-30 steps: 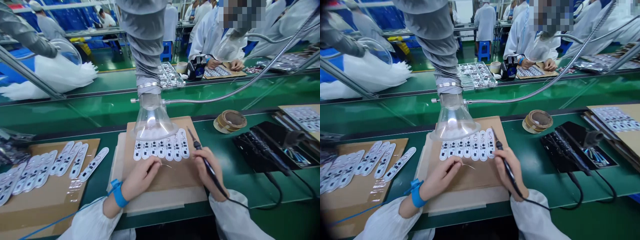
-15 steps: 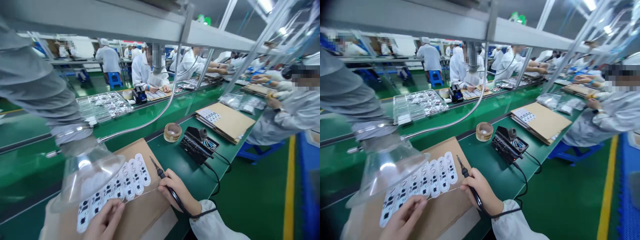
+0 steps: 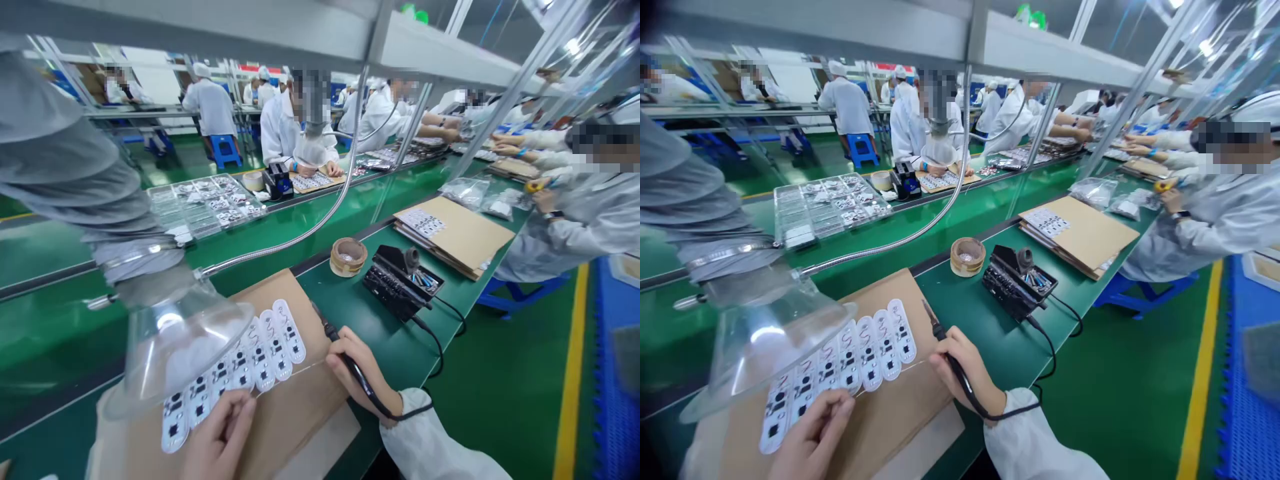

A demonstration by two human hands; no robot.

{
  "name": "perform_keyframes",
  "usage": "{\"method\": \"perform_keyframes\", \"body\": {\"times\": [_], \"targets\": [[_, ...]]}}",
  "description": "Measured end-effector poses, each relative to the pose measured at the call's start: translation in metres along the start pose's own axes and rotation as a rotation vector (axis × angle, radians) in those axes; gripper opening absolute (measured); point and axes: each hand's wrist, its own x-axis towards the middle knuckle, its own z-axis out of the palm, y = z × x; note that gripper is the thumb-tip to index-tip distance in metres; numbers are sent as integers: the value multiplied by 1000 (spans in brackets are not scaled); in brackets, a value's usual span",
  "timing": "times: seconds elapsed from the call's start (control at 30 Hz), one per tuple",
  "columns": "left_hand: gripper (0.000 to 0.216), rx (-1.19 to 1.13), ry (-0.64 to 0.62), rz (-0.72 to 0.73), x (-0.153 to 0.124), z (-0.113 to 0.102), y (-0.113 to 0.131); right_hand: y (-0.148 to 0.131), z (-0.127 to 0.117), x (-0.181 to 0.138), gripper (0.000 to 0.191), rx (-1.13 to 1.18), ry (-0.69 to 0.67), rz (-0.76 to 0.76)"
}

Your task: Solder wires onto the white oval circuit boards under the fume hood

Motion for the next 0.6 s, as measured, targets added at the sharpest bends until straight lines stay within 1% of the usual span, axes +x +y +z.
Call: {"method": "perform_keyframes", "body": {"times": [0.13, 0.23, 0.3, 0.4, 0.5, 0.6], "targets": [[57, -7, 36, 15, -3, 0, 4, -1, 0, 4, 44, -12, 6, 24], [49, -16, 37, 21, -3, -1, 3, -1, -2, 5, 42, -5, 12, 17], [44, -27, 46, 25, -3, -1, 3, -1, -3, 2, 34, -10, 31, 19], [41, -50, 100, 10, -4, -2, 5, 0, -4, -11, 15, -14, 86, 104], [40, -69, 175, -12, -5, -3, 10, 1, -1, -24, 26, 93, 124, 207], [38, -74, 235, -23, -5, -5, 14, 2, 2, -28, 21, 176, 150, 227]]}}
